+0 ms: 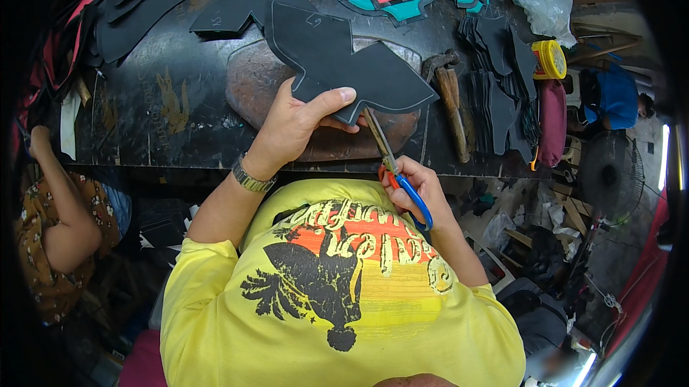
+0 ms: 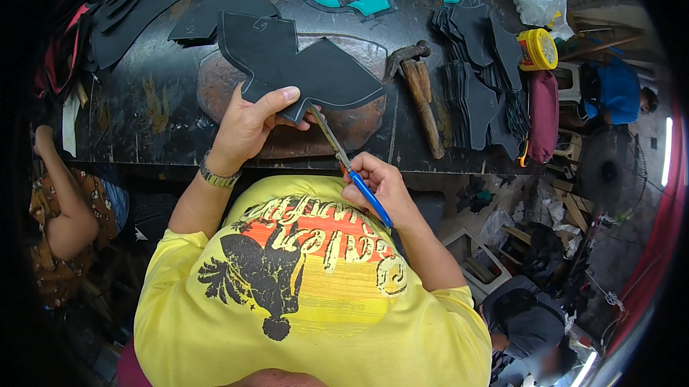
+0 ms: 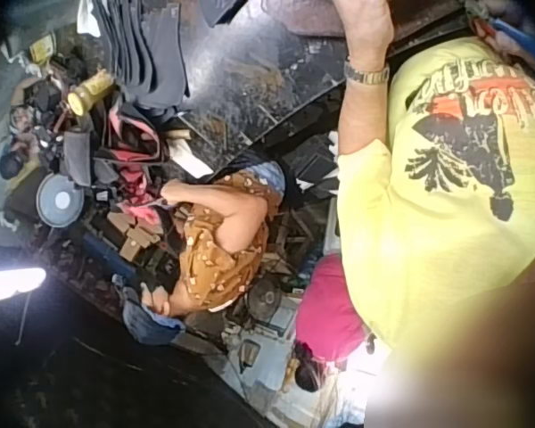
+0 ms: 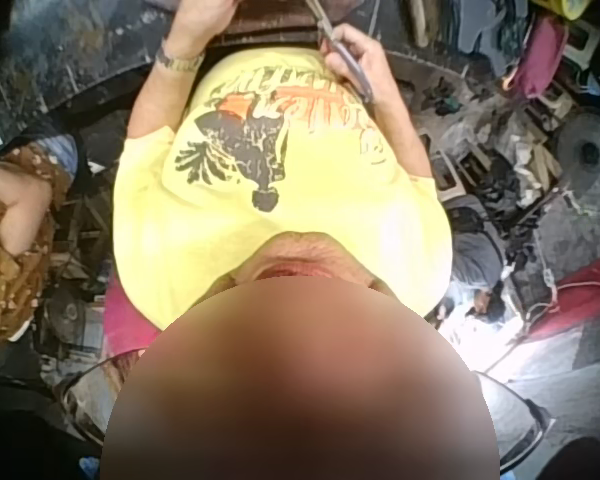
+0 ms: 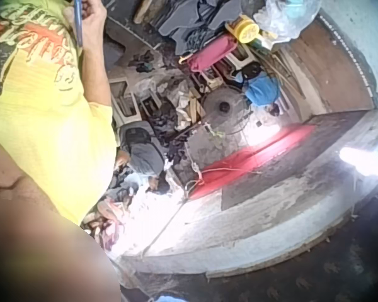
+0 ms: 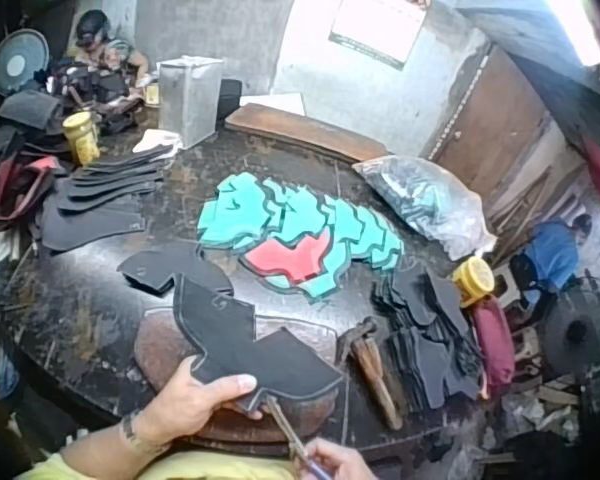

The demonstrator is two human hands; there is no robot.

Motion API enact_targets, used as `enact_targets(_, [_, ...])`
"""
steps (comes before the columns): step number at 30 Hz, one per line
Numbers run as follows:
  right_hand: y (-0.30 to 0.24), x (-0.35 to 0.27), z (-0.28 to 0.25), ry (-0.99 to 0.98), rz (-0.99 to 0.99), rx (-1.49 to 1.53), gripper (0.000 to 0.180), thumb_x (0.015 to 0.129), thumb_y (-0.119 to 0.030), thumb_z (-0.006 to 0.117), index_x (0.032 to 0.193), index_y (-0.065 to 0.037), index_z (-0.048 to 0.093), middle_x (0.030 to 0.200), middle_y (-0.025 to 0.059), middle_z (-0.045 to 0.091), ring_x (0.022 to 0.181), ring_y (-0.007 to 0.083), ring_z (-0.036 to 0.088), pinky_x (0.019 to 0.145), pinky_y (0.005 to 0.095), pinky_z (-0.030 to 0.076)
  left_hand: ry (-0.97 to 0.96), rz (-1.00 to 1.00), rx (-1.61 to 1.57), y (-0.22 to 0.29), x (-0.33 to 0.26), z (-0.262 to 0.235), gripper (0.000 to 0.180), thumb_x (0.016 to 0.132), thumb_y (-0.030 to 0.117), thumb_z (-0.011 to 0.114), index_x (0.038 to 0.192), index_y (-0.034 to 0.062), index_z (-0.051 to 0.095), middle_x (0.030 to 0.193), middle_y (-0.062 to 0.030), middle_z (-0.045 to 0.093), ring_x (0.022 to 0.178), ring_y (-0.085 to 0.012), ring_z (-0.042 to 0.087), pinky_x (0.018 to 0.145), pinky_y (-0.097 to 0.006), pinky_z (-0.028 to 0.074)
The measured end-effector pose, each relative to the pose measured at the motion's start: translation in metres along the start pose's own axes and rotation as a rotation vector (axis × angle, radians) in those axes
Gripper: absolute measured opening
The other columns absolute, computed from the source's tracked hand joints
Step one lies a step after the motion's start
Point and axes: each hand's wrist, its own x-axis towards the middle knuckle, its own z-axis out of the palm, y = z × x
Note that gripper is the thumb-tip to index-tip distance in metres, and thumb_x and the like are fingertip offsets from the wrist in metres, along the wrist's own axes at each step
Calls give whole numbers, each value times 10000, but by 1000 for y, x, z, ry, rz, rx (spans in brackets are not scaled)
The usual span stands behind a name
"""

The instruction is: The person uses a hammer and punch to mark and shape a teal rubber piece, then switches to a black rubber piece, trimming its edges with scissors. They then work on a pink rubber piece, using the hammer and punch to create indentations along its edge.

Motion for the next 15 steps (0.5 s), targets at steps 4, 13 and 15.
enact_targets(4, [4, 1, 1, 30, 5, -4, 274, 851, -64, 825, 1013, -33, 606, 860, -40, 580, 740, -10, 517, 662, 154, 432, 18, -5, 9, -1, 0, -1, 229, 993, 118, 665, 1154, -44, 653, 1022, -130, 744, 876, -220, 752, 727, -326, 647])
enact_targets(13, [8, 2, 0, -6, -18, 31, 292, 859, -109, 850, 1009, -45, 608, 847, -59, 572, 734, -26, 508, 635, 154, 417, 33, 6, 48, -2, 0, -1, 225, 1015, 137, 618, 1145, -42, 663, 1001, -177, 748, 875, -231, 755, 722, -317, 642])
enact_targets(15, [7, 1, -2, -32, 23, 66, 285, 861, -108, 846, 1003, -46, 608, 849, -57, 579, 728, -25, 510, 628, 155, 415, 35, 6, 52, -1, 0, -1, 223, 1015, 136, 620, 1143, -41, 665, 1000, -175, 748, 872, -229, 755, 722, -319, 643])
